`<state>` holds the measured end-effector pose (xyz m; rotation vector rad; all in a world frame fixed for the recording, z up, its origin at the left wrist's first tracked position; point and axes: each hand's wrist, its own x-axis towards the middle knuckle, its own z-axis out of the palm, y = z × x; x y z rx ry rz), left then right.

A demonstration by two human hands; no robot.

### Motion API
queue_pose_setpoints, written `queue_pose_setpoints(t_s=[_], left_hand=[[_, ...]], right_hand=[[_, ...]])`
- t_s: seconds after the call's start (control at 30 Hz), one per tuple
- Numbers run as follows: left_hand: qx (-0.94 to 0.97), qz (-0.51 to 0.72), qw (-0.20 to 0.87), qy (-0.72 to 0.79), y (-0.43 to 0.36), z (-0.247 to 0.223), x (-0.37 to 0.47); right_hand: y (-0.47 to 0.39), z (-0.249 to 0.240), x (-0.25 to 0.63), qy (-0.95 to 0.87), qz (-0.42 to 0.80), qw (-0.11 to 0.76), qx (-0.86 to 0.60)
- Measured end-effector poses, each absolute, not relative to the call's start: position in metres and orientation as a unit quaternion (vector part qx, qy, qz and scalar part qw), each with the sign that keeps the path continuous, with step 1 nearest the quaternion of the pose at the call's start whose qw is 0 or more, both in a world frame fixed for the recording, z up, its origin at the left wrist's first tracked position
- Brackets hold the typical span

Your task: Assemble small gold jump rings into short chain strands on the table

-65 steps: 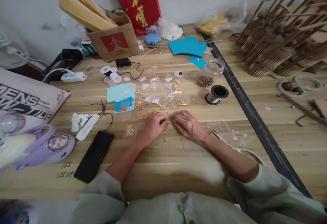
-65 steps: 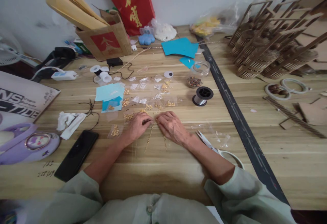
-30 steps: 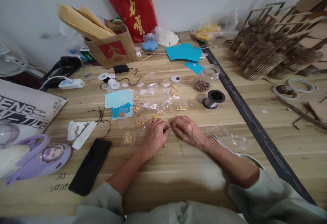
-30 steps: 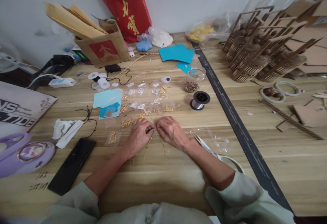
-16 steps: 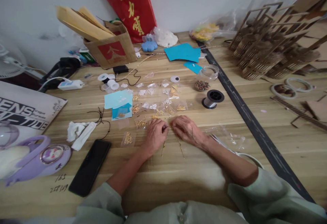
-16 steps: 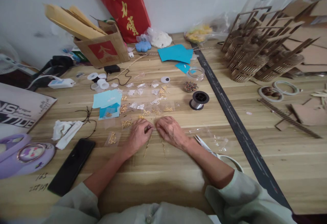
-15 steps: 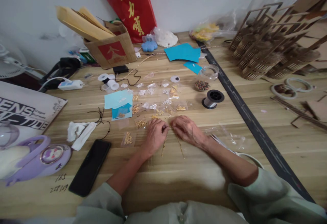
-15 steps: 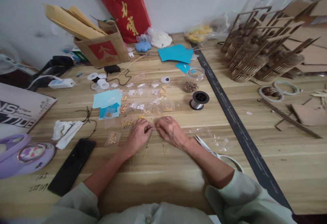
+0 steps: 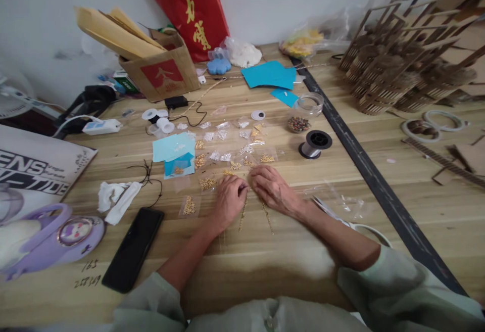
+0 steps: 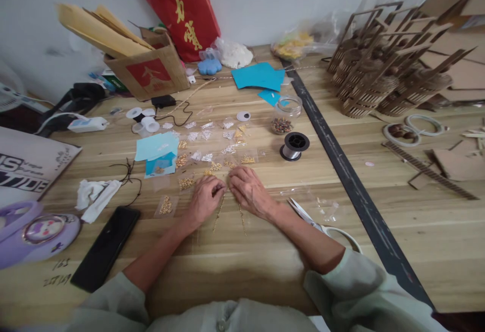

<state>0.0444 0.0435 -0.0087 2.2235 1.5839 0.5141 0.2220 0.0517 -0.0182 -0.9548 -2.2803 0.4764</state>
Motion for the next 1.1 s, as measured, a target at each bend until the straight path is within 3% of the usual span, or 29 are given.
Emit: queue_pose_setpoints(t_s=[1.1], left_hand=[[0.792, 0.230, 0.202, 0.529, 0.0453, -0.0139, 0.0419]], right_hand=[[0.0549, -0.0222, 0.2221, -0.856, 0.213, 0.305, -0.358]])
